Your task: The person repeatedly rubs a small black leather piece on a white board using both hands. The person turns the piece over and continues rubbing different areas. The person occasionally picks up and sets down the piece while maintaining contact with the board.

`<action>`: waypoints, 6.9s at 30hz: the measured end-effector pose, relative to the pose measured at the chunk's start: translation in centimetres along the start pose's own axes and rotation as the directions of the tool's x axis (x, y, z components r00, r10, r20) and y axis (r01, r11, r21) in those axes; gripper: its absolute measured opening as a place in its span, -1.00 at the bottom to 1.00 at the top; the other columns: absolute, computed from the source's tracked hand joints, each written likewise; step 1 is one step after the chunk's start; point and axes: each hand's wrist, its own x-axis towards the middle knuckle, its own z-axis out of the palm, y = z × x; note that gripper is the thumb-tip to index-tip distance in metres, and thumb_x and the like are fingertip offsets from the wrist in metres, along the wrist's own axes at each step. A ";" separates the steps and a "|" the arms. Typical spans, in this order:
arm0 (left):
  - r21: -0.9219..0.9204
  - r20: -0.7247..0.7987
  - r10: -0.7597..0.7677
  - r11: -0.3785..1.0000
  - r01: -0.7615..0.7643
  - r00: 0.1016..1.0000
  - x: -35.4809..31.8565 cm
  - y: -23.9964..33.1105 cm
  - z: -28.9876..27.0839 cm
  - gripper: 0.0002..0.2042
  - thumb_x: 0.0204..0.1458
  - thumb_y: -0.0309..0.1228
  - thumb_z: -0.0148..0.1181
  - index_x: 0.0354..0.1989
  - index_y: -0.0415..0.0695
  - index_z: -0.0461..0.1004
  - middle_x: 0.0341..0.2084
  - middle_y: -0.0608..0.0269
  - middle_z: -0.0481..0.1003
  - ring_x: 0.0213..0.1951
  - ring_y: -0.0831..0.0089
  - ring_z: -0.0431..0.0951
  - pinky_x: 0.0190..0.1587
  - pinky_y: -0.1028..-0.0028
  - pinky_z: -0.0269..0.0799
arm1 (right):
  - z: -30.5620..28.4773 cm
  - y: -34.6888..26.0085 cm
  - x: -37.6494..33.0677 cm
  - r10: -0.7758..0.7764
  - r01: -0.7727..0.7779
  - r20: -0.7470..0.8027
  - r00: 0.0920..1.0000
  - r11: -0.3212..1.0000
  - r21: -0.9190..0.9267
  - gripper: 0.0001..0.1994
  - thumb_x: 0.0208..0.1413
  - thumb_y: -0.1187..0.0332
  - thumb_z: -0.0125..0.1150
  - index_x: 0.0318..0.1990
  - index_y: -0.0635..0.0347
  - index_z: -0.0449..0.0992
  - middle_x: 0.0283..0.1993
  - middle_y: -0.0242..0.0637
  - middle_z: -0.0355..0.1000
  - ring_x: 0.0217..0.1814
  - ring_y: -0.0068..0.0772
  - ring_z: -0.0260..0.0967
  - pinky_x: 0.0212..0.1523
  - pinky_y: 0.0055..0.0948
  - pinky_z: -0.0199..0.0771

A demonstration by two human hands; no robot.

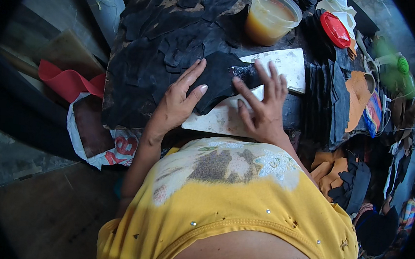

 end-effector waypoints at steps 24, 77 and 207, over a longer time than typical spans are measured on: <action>-0.328 0.247 -0.078 0.931 0.159 0.966 0.2 -0.2 -2.3 -0.55 0.26 -0.49 -0.01 0.33 -0.21 0.27 0.34 0.19 0.25 0.34 0.40 0.21 0.37 0.43 0.05 | -0.3 0.0 1.2 0.067 -0.068 -0.036 0.997 0.997 -0.035 -0.64 -0.02 0.22 0.22 0.00 -0.25 0.59 0.49 -0.13 0.01 0.59 0.07 -0.30 0.44 0.21 -0.65; -0.154 0.197 0.088 0.986 -0.058 0.976 0.3 -0.9 -1.8 -0.41 0.11 -0.53 -0.11 0.38 -0.35 0.09 0.41 -0.06 0.08 0.45 0.19 0.00 0.46 0.28 -0.17 | 1.0 -0.1 4.4 0.158 -0.139 0.183 0.970 0.984 -0.111 -0.58 0.32 0.01 -0.15 0.18 -0.21 0.52 0.54 -0.13 -0.14 0.63 0.04 -0.58 0.37 0.36 -0.82; 0.560 -0.200 0.055 0.826 0.068 0.978 0.9 3.6 3.3 -0.40 0.03 -0.09 0.33 0.12 -0.31 0.45 0.13 -0.42 0.35 0.13 -0.20 0.44 0.14 0.18 0.41 | 0.3 2.8 3.0 0.435 -0.265 -0.146 0.888 0.745 0.612 -0.58 0.12 0.51 0.15 0.16 -0.05 0.49 0.25 -0.12 0.31 0.31 -0.08 0.21 0.33 -0.17 0.08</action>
